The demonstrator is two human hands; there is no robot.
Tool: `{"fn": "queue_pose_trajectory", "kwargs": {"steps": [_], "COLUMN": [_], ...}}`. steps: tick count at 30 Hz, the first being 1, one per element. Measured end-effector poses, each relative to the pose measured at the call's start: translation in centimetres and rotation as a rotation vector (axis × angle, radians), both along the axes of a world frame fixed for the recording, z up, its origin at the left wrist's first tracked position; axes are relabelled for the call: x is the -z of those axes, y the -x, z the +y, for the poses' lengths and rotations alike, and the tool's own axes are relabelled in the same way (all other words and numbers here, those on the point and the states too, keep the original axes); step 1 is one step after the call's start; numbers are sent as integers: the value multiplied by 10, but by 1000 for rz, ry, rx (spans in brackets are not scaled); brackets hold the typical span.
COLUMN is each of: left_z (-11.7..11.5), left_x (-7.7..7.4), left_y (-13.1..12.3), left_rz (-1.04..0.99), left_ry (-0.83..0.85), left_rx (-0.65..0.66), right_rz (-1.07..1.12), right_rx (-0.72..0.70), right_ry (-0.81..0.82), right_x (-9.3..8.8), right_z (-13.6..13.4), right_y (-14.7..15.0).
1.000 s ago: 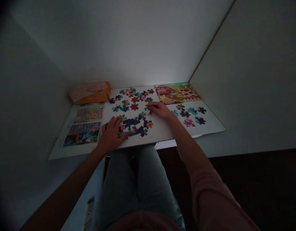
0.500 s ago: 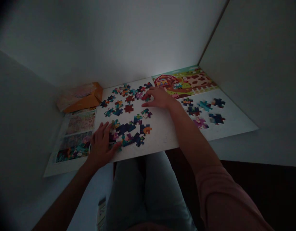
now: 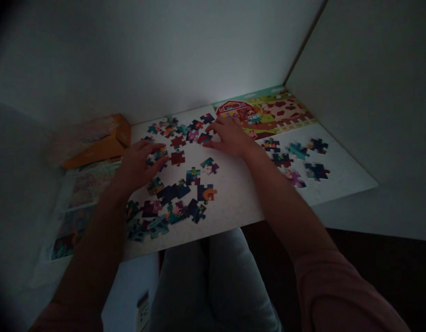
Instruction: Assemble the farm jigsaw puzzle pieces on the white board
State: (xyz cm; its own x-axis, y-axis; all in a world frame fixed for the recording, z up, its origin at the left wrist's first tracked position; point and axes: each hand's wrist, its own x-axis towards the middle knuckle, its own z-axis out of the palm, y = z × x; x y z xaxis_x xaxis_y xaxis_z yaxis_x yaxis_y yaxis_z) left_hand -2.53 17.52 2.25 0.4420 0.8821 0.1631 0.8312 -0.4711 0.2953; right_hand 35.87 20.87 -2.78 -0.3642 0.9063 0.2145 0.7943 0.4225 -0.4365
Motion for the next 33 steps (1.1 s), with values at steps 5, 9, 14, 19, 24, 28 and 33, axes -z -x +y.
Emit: {"fn": "queue_pose_trajectory", "kwargs": {"steps": [5,9,14,19,24,28,33], "left_z": [-13,-11,-8,-8,-7,-4,-4], "left_x": [11,15,22,22,27,28,22], "left_y": [-4,-10,-15,-18,-16,-14,-16], "left_rz": [95,97,21,-42,-198,-298,-428], "left_ry": [52,76,108,138,171,193,235], "left_rx": [66,35,-28,-30,-54,-84,-103], "right_rz": [-44,-45,-2,23,55,113,123], "right_rx": [106,92,16,-116,-192,-157,-95], "right_ry": [-27,12,75,172,231,264,94], "right_x": [12,9,3,-3,-6,-4,-5], "right_z": [6,8,8,5,4,5,-1], "right_y": [3,1,-4,-9,-9,-5,15]}}
